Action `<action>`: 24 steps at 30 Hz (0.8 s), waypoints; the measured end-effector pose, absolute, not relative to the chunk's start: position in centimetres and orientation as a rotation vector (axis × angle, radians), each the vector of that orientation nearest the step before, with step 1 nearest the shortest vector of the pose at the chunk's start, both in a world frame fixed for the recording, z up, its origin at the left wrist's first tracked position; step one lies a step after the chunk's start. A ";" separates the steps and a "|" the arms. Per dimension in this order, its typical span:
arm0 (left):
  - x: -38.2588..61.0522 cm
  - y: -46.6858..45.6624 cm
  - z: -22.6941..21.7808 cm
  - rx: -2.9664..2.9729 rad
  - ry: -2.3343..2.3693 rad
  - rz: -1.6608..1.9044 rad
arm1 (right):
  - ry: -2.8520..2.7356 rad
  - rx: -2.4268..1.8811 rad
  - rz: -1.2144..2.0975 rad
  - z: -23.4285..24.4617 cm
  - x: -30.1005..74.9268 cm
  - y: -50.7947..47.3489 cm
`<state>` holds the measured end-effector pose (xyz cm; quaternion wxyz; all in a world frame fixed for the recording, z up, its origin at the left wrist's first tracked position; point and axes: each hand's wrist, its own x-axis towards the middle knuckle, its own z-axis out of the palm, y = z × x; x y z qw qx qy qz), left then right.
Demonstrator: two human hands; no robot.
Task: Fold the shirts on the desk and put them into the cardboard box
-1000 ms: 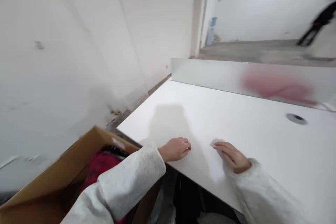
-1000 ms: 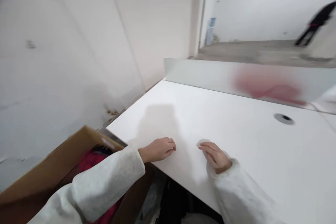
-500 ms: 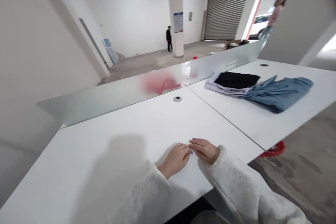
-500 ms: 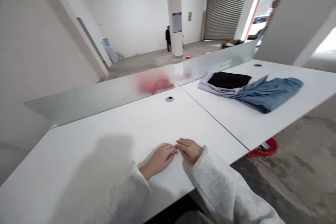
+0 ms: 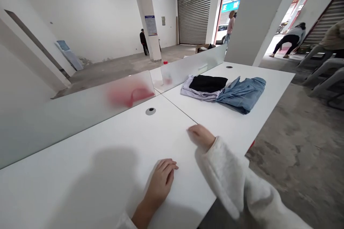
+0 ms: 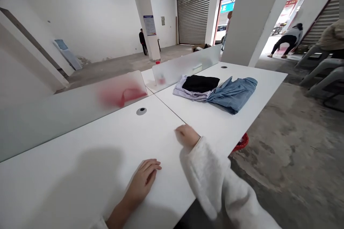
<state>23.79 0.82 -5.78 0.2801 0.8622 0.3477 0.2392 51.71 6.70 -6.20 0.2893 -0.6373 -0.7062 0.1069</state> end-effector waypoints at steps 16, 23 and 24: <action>23.9 -0.2 -4.5 2.407 0.921 0.591 | -1.301 -2.189 -0.075 -5.7 62.7 20.3; 23.7 -0.2 -4.3 2.384 0.913 0.553 | -1.339 -2.307 -0.160 -4.9 63.2 22.0; 23.7 -0.2 -4.4 2.384 0.912 0.551 | -1.332 -2.324 -0.161 -4.7 63.3 22.3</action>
